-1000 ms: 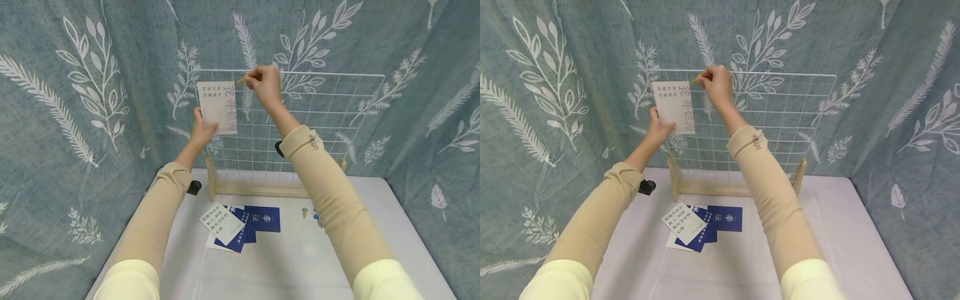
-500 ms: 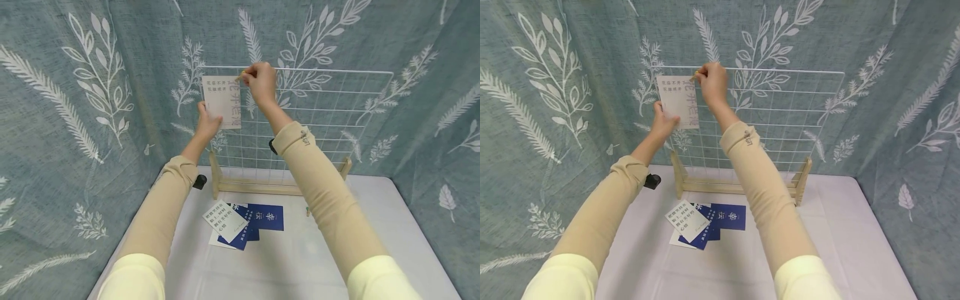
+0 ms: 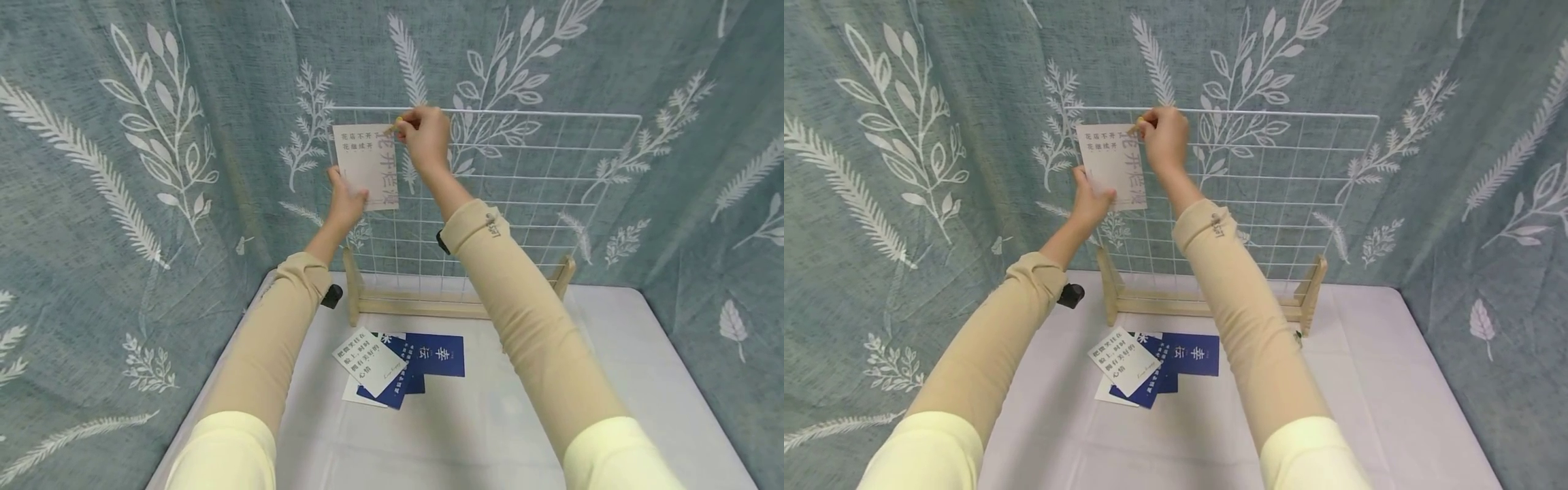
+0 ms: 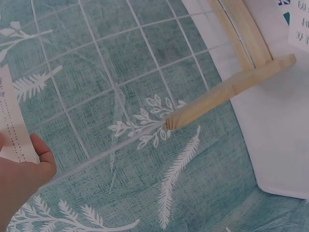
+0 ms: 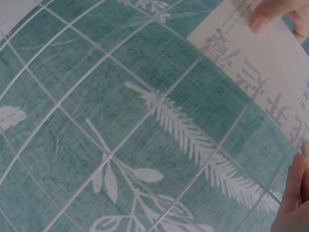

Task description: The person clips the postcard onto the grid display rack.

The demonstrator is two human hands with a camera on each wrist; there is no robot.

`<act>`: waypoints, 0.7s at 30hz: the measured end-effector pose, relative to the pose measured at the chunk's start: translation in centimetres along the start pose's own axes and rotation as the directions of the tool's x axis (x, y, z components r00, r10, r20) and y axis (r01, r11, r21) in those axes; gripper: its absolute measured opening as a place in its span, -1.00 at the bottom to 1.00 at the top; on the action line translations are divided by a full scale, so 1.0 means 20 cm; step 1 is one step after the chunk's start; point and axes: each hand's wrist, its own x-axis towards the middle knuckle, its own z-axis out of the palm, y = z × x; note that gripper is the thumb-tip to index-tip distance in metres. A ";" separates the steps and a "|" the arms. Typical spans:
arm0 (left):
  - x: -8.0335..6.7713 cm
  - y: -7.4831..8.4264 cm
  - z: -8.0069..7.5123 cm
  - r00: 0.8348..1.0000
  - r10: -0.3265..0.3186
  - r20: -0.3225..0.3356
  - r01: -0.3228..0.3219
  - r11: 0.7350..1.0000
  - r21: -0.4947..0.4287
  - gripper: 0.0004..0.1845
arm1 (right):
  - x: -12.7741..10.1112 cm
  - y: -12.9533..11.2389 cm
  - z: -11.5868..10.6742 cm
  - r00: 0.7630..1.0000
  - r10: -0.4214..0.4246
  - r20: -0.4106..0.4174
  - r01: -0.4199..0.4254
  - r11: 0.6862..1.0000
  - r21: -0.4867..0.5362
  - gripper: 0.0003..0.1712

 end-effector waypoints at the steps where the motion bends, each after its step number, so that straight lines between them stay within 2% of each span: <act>1: 0.00 0.00 0.00 1.000 0.002 -0.003 -0.002 1.000 0.000 -0.49 | 0.00 0.00 0.00 1.000 0.003 0.003 -0.003 1.000 0.000 -0.77; 10: -0.02 0.02 -0.01 0.998 0.002 -0.060 0.000 0.999 0.034 -0.44 | -0.04 -0.01 0.00 0.999 -0.042 0.009 0.042 0.998 -0.043 -0.75; 18: -0.05 0.02 -0.01 0.993 -0.065 -0.100 0.072 0.995 0.071 -0.35 | -0.07 0.00 0.00 0.992 -0.121 -0.020 0.117 0.983 -0.138 -0.75; 21: -0.05 0.03 -0.02 0.990 -0.070 -0.123 0.078 0.995 0.062 -0.34 | -0.08 0.00 0.00 0.990 -0.140 -0.021 0.135 0.979 -0.154 -0.72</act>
